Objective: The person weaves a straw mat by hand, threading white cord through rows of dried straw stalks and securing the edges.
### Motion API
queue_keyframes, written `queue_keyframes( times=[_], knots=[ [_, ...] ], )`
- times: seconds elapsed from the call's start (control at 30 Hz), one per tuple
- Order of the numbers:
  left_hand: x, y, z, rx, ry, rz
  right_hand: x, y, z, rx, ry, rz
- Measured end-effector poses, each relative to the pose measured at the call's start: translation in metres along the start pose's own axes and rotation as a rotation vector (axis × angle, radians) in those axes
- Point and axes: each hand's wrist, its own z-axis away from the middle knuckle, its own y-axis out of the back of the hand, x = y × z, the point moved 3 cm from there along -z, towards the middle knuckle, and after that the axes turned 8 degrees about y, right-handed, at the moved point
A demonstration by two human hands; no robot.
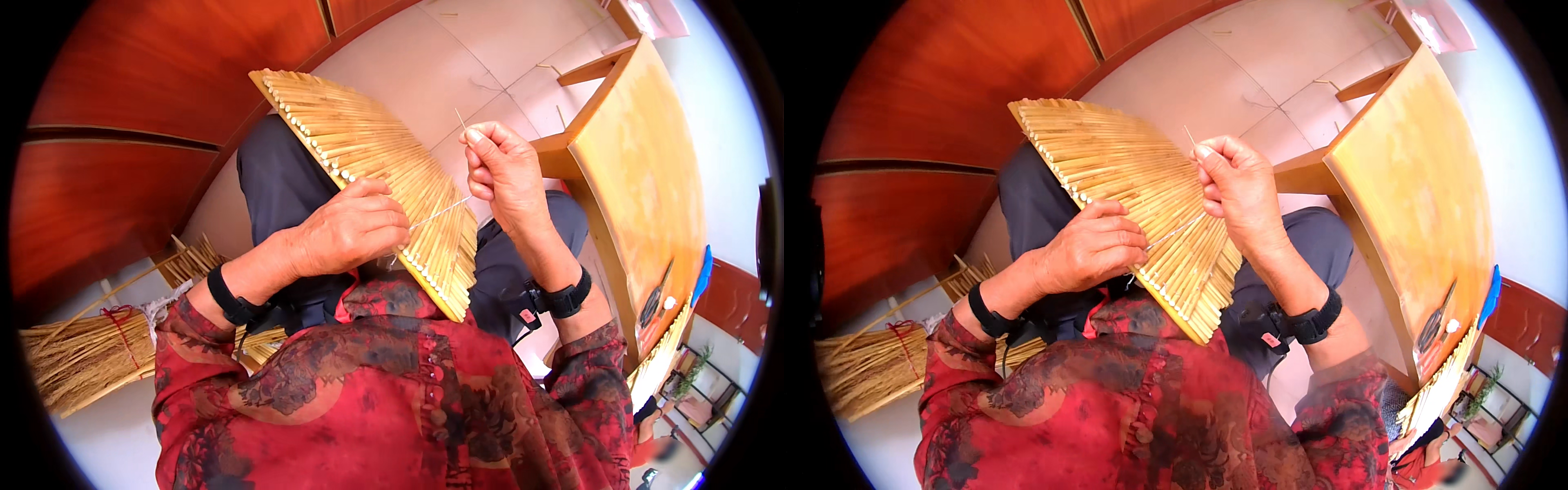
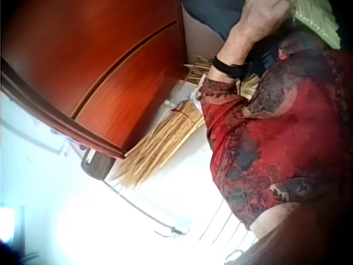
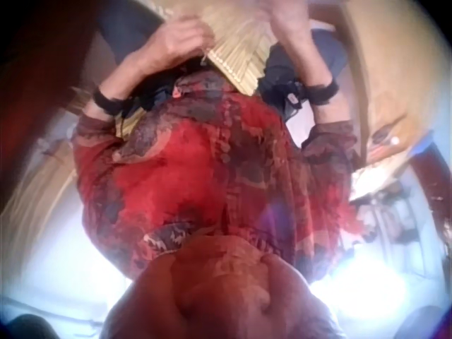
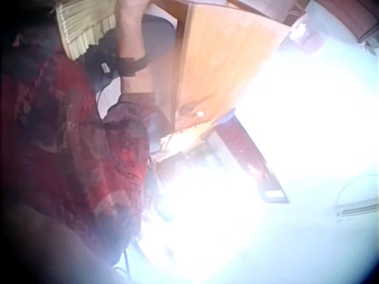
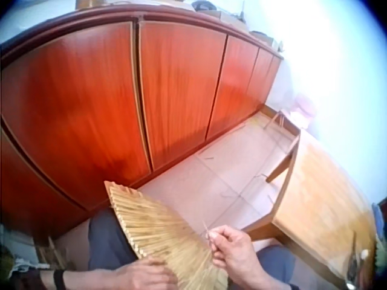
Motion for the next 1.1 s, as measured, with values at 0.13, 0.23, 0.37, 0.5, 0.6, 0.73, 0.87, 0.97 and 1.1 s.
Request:
queue_keyframes(
  times=[0.13, 0.23, 0.37, 0.5, 0.6, 0.73, 0.87, 0.97, 1.1],
  knots=[
    [-0.003, 0.005, 0.000, -0.012, -0.045, -0.034, 0.016, 0.012, -0.008, -0.069, -0.059, -0.021],
    [-0.008, 0.007, 0.007, 0.015, -0.074, -0.083, 0.032, 0.010, -0.008, -0.071, -0.089, 0.195],
    [-0.008, 0.011, 0.001, 0.024, -0.065, -0.094, 0.020, 0.017, 0.000, 0.039, 0.485, 1.104],
    [-0.008, 0.016, -0.004, 0.034, -0.028, -0.092, 0.027, -0.028, 0.028, -0.502, 0.544, 0.944],
    [-0.005, 0.022, -0.005, 0.020, 0.010, -0.141, 0.027, -0.034, 0.032, -0.445, 0.574, 0.890],
    [-0.008, 0.021, 0.002, -0.105, 0.085, -0.149, 0.035, -0.033, 0.033, -0.453, 0.450, 0.898],
    [-0.009, 0.023, 0.003, -0.042, 0.063, -0.147, 0.037, -0.026, 0.033, -0.575, 0.321, 0.891],
    [-0.010, 0.025, 0.004, -0.044, 0.062, -0.155, 0.042, -0.016, 0.025, -0.657, 0.011, 0.491],
    [-0.006, 0.026, 0.002, -0.014, 0.017, -0.183, 0.034, -0.020, 0.025, -0.460, 0.340, 0.581]
  ],
)
